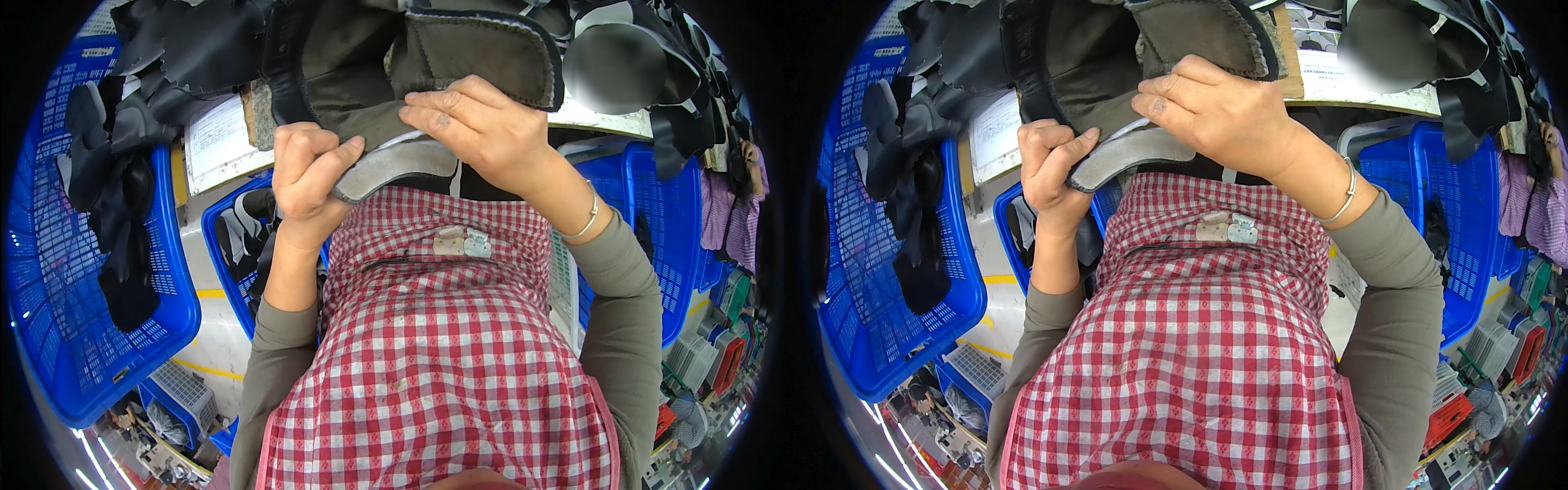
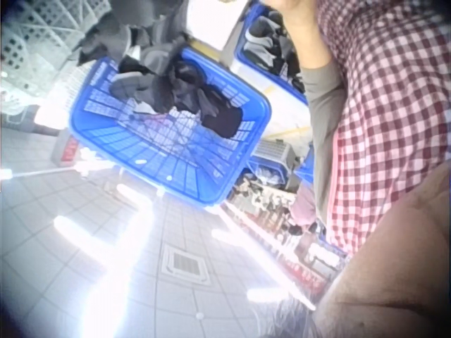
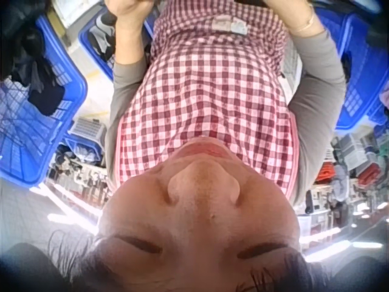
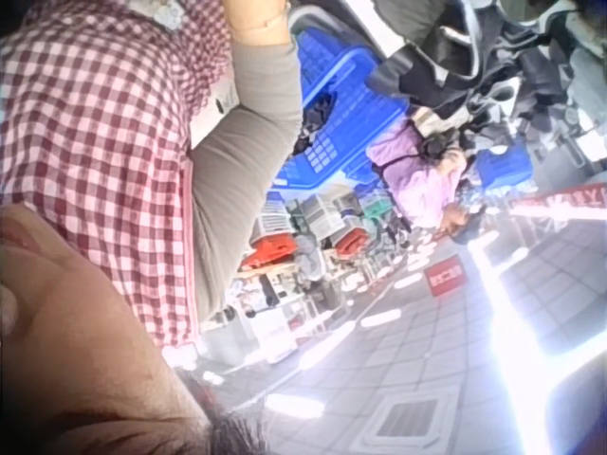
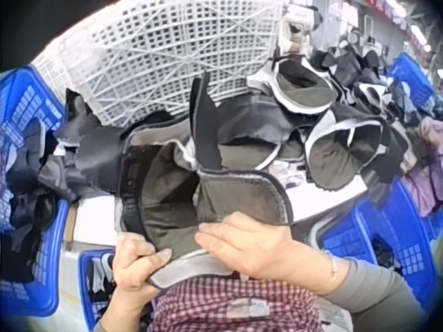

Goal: The person repeatedly picks black shoe uppers from a pile, turns them inside out, and places them into a blue basket. The process is continuous and repetitive throughout the clip.

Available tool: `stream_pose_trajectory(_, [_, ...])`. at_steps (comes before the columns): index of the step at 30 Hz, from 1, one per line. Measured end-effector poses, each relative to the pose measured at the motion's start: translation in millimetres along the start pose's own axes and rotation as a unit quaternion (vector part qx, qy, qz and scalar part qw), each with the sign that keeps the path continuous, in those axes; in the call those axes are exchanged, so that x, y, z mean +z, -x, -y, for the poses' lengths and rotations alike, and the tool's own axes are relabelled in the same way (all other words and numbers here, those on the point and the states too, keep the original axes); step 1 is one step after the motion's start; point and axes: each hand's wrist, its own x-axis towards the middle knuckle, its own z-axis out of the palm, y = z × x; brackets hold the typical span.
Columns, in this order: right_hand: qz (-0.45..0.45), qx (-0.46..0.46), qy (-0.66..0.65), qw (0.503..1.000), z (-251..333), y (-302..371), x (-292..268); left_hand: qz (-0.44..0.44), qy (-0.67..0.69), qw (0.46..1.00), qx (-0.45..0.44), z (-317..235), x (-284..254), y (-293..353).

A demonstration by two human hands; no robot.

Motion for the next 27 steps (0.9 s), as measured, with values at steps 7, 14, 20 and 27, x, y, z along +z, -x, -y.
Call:
stream_pose_trajectory(7, [0.005, -0.008, -0.051, 0.999, -5, -12, -12, 0.000, 0.009, 1.000, -0.017, -1, -3, -6])
stream_pose_trajectory(14, [0.134, 0.006, -0.093, 0.987, -6, -27, -37, -0.031, 0.011, 0.996, -0.087, -7, -13, -13])
stream_pose_trajectory(20, [0.077, 0.030, -0.106, 0.991, -1, -22, -25, -0.002, 0.031, 0.993, -0.110, -17, -18, -13])
stream_pose_trajectory(27, [0.117, 0.040, -0.069, 0.990, -12, -8, -24, 0.137, 0.070, 0.970, -0.186, -16, -33, -8])
